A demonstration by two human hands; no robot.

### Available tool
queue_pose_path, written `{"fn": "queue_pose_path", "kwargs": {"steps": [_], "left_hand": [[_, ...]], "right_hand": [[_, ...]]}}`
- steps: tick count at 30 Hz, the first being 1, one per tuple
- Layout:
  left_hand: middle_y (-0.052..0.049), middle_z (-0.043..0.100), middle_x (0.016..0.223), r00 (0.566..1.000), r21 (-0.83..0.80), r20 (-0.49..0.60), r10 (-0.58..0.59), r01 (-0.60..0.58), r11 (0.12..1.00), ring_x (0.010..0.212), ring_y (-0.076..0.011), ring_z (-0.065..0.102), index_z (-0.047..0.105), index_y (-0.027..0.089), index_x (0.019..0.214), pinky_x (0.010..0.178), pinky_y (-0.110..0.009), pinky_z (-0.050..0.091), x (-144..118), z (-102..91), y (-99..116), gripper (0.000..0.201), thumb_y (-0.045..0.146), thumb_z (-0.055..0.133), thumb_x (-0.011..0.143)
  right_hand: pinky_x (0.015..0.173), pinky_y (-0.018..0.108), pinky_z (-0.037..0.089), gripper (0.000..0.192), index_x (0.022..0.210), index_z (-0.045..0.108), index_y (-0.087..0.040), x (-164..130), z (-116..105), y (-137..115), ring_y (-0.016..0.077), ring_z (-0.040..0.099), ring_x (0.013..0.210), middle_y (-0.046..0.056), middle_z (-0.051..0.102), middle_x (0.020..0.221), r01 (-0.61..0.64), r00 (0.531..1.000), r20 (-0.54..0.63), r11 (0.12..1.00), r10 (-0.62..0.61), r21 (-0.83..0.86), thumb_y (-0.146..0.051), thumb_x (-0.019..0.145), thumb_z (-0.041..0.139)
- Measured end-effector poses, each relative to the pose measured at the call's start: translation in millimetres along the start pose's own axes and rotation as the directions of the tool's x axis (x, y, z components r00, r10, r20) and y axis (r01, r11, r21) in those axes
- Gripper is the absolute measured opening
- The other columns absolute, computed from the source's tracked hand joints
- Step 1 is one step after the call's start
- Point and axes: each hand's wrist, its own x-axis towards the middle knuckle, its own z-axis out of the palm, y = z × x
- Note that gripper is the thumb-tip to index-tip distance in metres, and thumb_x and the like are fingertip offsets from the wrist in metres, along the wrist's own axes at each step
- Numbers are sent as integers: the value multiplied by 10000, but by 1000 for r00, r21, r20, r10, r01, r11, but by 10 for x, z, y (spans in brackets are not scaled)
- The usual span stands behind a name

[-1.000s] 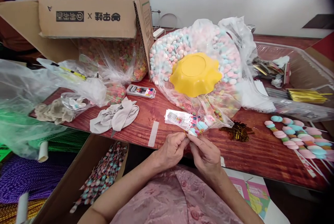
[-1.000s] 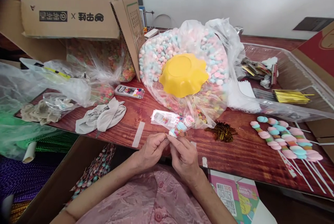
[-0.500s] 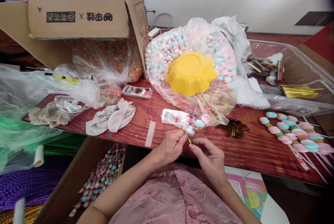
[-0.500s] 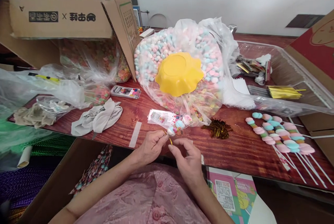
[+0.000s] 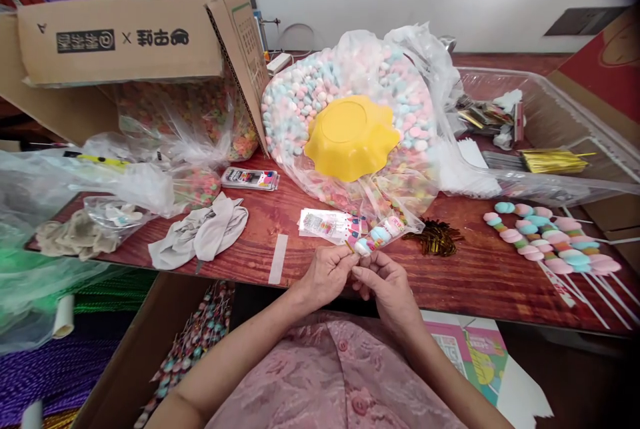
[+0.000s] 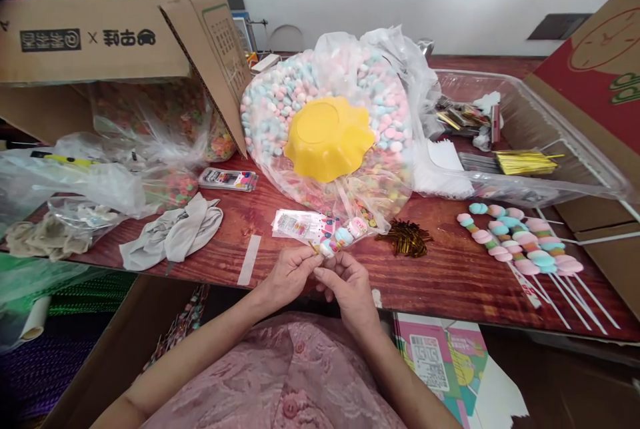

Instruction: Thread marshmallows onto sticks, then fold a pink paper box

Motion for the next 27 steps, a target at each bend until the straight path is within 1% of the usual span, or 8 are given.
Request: {"fn": "queue_pose_path", "kwargs": {"steps": [6, 11, 14, 18, 20, 22, 24, 27], "left_hand": [[21, 500, 602, 1000, -35, 25, -16, 17, 999, 583, -100, 438, 515, 159, 644, 565, -232, 341, 8, 36, -22, 313, 332, 466, 901], [36, 405, 574, 999, 79, 21, -44, 42, 996, 575, -91, 367, 448, 163, 572, 554, -234, 289, -5, -16, -23, 335, 338, 490, 854], [46, 393, 521, 989, 18, 85, -121, 119, 993, 516, -78, 346, 430, 168, 537, 513, -230, 263, -7, -51, 3, 367, 377, 517, 827], [55, 427, 432, 917, -178, 265, -297, 349, 920, 399, -57, 298, 556, 148, 584, 430, -220, 182, -32, -93, 74, 284, 388, 593, 731], [58, 426, 394, 855, -232, 368, -366, 466, 854, 352, -46, 258, 611, 132, 611, 401, -220, 129, -67, -114, 126, 245, 367, 630, 677], [52, 431, 378, 789, -246, 460, -407, 554, 795, 329, -42, 254, 635, 120, 601, 380, -222, 115, -112, -136, 177, 233, 349, 665, 631], [37, 463, 390, 726, -244, 538, -428, 621, 745, 325, -46, 289, 644, 115, 588, 362, -218, 133, -152, -157, 214, 225, 331, 704, 584], [12, 517, 416, 604, -185, 660, -448, 708, 682, 320, -62, 339, 647, 115, 584, 334, -211, 148, -176, -187, 229, 231, 319, 749, 547]], "right_hand": [[387, 171, 363, 334, 700, 573, -166, 15, -46, 43, 65, 478, 447, -46, 553, 577, 10, 1000, -6, 1000, -10, -21, -370, 633, 829], [429, 185, 356, 313, 691, 590, -162, 33, -112, 78, 59, 426, 453, -52, 519, 532, 2, 999, 39, 1000, -1, -17, -388, 644, 801], [443, 202, 341, 334, 673, 594, -155, 57, -168, 93, 60, 397, 452, -45, 499, 521, -27, 992, 121, 998, 33, -51, -429, 643, 782], [449, 228, 340, 373, 663, 528, -182, 49, -274, 54, 79, 380, 469, -39, 464, 543, 45, 943, 332, 973, 33, -226, -517, 738, 674], [482, 239, 374, 326, 688, 517, -193, 11, -339, -9, 97, 421, 513, -26, 484, 586, 186, 911, 410, 920, -30, -346, -478, 812, 613], [542, 252, 406, 224, 746, 532, -196, -39, -399, -102, 115, 469, 584, -3, 530, 659, 469, 823, 543, 740, -168, -482, -367, 891, 532], [598, 274, 418, 188, 790, 544, -198, -85, -435, -217, 132, 483, 640, 16, 553, 712, 721, 660, 707, 481, -254, -500, -276, 932, 448], [659, 332, 427, 192, 842, 588, -177, -117, -418, -406, 166, 484, 684, 49, 569, 733, 902, 421, 863, 231, -280, -365, -224, 939, 428]]}}
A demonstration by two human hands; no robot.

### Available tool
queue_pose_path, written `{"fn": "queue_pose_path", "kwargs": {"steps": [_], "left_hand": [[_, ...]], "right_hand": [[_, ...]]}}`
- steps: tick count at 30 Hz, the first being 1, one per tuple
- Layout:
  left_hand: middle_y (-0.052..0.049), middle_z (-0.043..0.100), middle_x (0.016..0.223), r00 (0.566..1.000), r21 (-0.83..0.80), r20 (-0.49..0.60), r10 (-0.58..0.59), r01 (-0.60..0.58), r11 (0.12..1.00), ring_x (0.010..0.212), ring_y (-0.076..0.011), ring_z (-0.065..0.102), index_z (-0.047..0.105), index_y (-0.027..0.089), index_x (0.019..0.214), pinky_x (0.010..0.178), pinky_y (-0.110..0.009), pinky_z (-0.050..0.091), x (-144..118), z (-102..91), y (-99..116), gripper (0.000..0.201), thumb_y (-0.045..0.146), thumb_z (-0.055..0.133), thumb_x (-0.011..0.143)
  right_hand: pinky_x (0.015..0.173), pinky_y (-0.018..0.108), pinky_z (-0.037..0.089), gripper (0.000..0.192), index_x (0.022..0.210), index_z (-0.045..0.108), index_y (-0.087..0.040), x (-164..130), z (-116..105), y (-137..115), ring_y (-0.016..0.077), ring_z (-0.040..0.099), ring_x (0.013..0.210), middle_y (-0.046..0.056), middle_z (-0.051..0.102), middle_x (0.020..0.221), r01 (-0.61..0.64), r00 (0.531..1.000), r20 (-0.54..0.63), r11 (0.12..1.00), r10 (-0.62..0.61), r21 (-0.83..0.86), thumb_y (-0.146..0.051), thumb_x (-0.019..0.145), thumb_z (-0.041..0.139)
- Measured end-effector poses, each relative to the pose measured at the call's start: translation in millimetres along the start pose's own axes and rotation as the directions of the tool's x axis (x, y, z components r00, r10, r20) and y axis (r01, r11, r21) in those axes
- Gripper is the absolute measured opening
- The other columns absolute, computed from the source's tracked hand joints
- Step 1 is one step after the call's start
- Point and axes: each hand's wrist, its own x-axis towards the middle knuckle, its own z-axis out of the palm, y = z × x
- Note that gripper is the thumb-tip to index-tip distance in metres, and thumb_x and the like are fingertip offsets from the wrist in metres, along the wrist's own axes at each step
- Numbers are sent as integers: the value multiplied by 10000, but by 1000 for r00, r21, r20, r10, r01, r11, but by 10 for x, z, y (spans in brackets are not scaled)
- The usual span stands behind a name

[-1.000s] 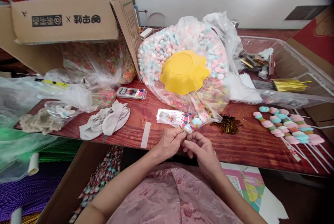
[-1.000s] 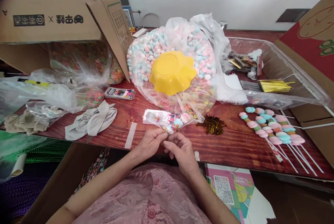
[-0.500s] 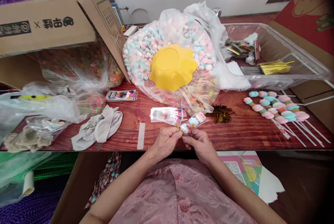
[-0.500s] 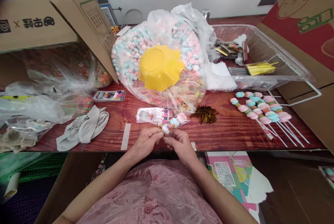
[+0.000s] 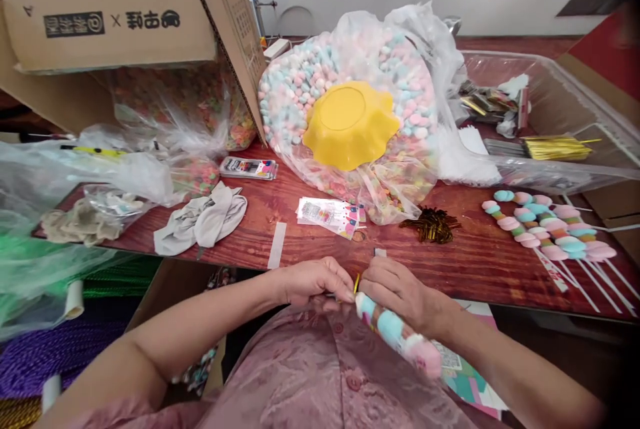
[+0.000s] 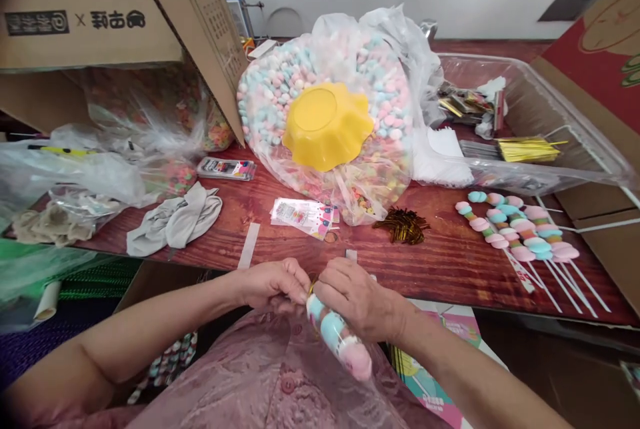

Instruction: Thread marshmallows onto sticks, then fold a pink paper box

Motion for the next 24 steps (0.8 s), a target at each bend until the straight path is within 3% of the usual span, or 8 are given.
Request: {"fn": "queue_pose_path", "kwargs": {"steps": [3, 5, 12, 16, 19, 21, 22, 24], "left_hand": [[17, 478, 382, 981, 16, 168, -97, 96, 995, 297, -69, 312, 659, 113, 592, 322, -208, 131, 3, -43, 9, 228, 323, 747, 571], [20, 457, 378, 958, 42, 255, -128, 121, 992, 294, -65, 288, 669, 111, 593, 329, -208, 138, 15, -73, 15, 219, 319, 737, 585], [16, 454, 416, 909, 191, 353, -220, 160, 968, 326, -59, 278, 688, 127, 581, 360, -213, 130, 80, -102, -25, 193, 313, 733, 600], [38, 415, 414, 938, 265, 267, -222, 150, 953, 351, -64, 279, 669, 144, 565, 376, -213, 142, 62, -187, 119, 206, 331, 752, 588], [47, 447, 459, 989, 430, 140, -55, -11, 903, 412, -65, 342, 621, 148, 552, 409, -202, 212, -97, -241, 393, 243, 340, 761, 603], [37, 502, 517, 985, 643, 47, 168, -158, 750, 494, -79, 417, 626, 136, 581, 467, -199, 294, -262, -197, 566, 218, 310, 735, 654], [28, 527, 548, 949, 759, -7, 317, -201, 620, 539, -89, 449, 634, 131, 601, 505, -203, 328, -346, -144, 619, 184, 278, 705, 686], [0, 570, 612, 777, 930, -57, 627, -187, 316, 610, -109, 486, 641, 125, 628, 580, -225, 371, -478, 3, 622, 154, 207, 619, 757]], "right_hand": [[653, 368, 431, 262, 910, 617, -132, 134, -131, -57, 192, 507, 706, 87, 587, 740, 332, 942, 47, 908, -331, -256, -139, 943, 358], [622, 361, 429, 294, 949, 627, -123, 226, -188, -85, 190, 522, 696, 88, 595, 733, 449, 890, 62, 842, -452, -298, -120, 941, 333], [567, 331, 389, 284, 950, 650, -120, 314, -173, -122, 163, 524, 645, 66, 613, 719, 510, 860, 113, 837, -498, -199, -130, 953, 366], [649, 344, 377, 282, 808, 626, -137, 381, -163, -130, 176, 564, 766, 92, 658, 875, 474, 880, 145, 818, -452, -326, -108, 947, 382], [680, 354, 347, 275, 751, 588, -157, 504, -213, -137, 182, 537, 769, 66, 643, 835, 418, 908, 175, 785, -382, -456, -83, 932, 394], [650, 351, 309, 271, 721, 564, -168, 584, -264, -129, 171, 473, 676, 39, 585, 716, 399, 917, 220, 744, -334, -536, -90, 925, 404], [637, 349, 292, 260, 721, 561, -173, 616, -293, -119, 167, 443, 647, 31, 558, 681, 391, 920, 251, 719, -300, -575, -91, 919, 415], [628, 348, 279, 226, 736, 565, -175, 662, -348, -95, 170, 422, 642, 35, 543, 673, 356, 933, 278, 681, -227, -640, -92, 903, 438]]}}
